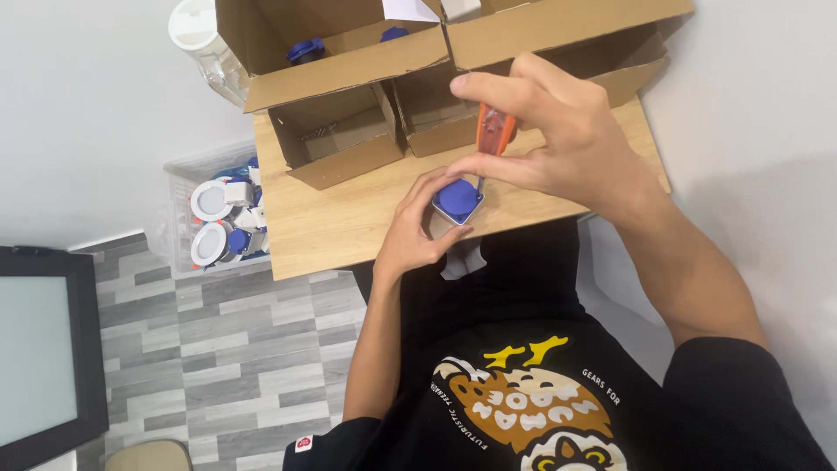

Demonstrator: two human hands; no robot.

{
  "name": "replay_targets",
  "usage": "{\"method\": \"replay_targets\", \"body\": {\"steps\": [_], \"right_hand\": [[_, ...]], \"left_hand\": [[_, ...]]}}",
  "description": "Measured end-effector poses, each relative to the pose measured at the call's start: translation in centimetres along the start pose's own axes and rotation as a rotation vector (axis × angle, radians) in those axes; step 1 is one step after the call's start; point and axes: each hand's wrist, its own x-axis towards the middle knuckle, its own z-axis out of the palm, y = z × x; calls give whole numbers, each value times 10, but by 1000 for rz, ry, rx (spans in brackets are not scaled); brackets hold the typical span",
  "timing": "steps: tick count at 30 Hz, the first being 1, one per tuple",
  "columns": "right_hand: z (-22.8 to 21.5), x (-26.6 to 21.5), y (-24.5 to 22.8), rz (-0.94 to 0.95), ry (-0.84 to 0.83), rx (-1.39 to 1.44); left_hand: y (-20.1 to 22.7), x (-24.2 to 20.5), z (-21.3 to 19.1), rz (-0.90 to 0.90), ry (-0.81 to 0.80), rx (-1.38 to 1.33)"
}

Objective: The person uses a screwdriver to tighten screws on a blue and white electrical component, then places it into a plastic bin. They repeat the process with another component, inserting a black socket piece and securing it with screws.

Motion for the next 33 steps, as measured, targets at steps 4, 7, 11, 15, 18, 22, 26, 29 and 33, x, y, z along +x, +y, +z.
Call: {"method": "replay_targets", "body": {"steps": [4, 7, 11, 15, 18, 22, 26, 29, 33], "right_hand": [[-9, 2, -3, 1, -62, -36], [-22, 5, -12, 35, -171, 4], [-41, 10, -19, 156, -333, 93], [-39, 5, -12, 144, -335, 96], [-31, -5, -2, 150, -255, -2], [-19, -15, 1, 152, -148, -133], [-13, -12, 0, 97, -87, -128], [-10, -16, 0, 96, -82, -174], [-7, -24, 12, 61, -57, -199]], "left_hand": [[-1, 1, 1, 13, 13, 16], [4, 0, 0, 5, 10, 19], [6, 1, 0, 16, 7, 26], [3, 1, -1, 35, 20, 49], [3, 1, -1, 49, 21, 44], [7, -2, -2, 31, 1, 44], [4, 0, -1, 12, 8, 33], [6, -1, -3, 13, 10, 28], [3, 0, -6, -3, 19, 31]]}}
